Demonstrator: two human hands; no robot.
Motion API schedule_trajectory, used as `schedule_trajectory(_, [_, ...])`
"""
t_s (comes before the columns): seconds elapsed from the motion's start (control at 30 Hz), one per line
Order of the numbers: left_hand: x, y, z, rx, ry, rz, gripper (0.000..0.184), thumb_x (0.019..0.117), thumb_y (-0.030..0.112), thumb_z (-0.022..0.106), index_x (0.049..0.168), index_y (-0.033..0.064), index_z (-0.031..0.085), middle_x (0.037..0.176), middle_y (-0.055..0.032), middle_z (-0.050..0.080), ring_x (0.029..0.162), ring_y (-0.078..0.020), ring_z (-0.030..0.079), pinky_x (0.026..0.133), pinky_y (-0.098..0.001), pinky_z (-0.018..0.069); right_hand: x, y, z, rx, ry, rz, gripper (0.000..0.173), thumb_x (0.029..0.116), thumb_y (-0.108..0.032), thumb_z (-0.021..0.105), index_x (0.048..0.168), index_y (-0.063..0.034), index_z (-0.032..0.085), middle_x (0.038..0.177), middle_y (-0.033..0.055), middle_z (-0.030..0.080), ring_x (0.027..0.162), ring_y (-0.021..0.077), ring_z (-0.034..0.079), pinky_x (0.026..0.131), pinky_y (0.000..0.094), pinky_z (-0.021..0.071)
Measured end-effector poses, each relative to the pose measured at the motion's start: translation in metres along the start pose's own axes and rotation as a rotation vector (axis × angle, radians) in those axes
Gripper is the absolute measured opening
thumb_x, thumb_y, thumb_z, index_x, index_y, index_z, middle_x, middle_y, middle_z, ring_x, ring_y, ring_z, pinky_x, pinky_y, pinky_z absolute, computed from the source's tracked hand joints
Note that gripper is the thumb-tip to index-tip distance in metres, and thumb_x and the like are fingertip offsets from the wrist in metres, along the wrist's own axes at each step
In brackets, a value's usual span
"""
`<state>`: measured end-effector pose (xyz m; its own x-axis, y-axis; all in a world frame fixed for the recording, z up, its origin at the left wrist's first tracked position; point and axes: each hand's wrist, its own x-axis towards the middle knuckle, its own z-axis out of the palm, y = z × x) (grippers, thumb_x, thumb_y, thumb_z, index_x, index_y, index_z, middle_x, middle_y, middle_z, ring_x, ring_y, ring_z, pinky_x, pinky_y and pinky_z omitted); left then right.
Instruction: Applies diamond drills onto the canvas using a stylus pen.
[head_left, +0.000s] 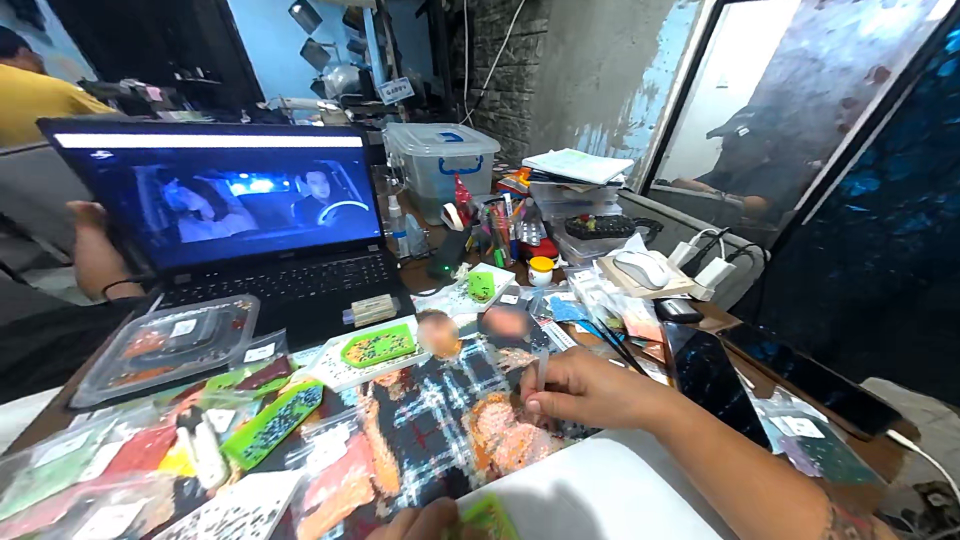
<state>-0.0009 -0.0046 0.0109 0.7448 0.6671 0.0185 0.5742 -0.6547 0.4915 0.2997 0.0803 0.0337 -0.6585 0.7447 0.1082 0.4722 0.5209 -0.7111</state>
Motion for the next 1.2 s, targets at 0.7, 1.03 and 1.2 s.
schedule_trajectory(0.7, [0.007, -0.017, 0.016, -0.094, 0.286, 0.134, 0.029, 0.0889, 0.020, 0.078, 0.101, -0.0052, 0.069, 0.107, -0.0235, 0.071, 0.103, -0.0380, 0.069, 0.092, -0.0466, 0.0551, 0.007, -0.017, 0.074, 0.165, 0.081, -0.428, 0.030, 0.1097, -0.025, 0.048, 0.105, 0.0030, 0.059, 0.088, 0.0125, 0.067, 0.077, 0.0077, 0.065, 0.072, 0.0200, 0.0534])
schedule_trajectory(1.03, [0.006, -0.014, 0.015, -0.090, 0.278, 0.111, 0.030, 0.0897, 0.021, 0.077, 0.102, -0.0052, 0.069, 0.109, -0.0236, 0.071, 0.102, -0.0388, 0.069, 0.091, -0.0478, 0.0557, 0.007, -0.017, 0.076, 0.158, 0.086, -0.431, 0.032, 0.1088, -0.027, 0.050, 0.104, 0.0028, 0.061, 0.089, 0.0126, 0.068, 0.078, 0.0074, 0.065, 0.072, 0.0197, 0.0537])
schedule_trajectory(1.2, [0.006, -0.014, 0.015, -0.079, 0.278, 0.114, 0.029, 0.0895, 0.020, 0.077, 0.102, -0.0049, 0.069, 0.109, -0.0230, 0.071, 0.103, -0.0386, 0.069, 0.092, -0.0480, 0.0556, 0.008, -0.016, 0.076, 0.168, 0.077, -0.444, 0.031, 0.1088, -0.027, 0.051, 0.104, 0.0028, 0.061, 0.088, 0.0126, 0.068, 0.078, 0.0074, 0.065, 0.073, 0.0194, 0.0537])
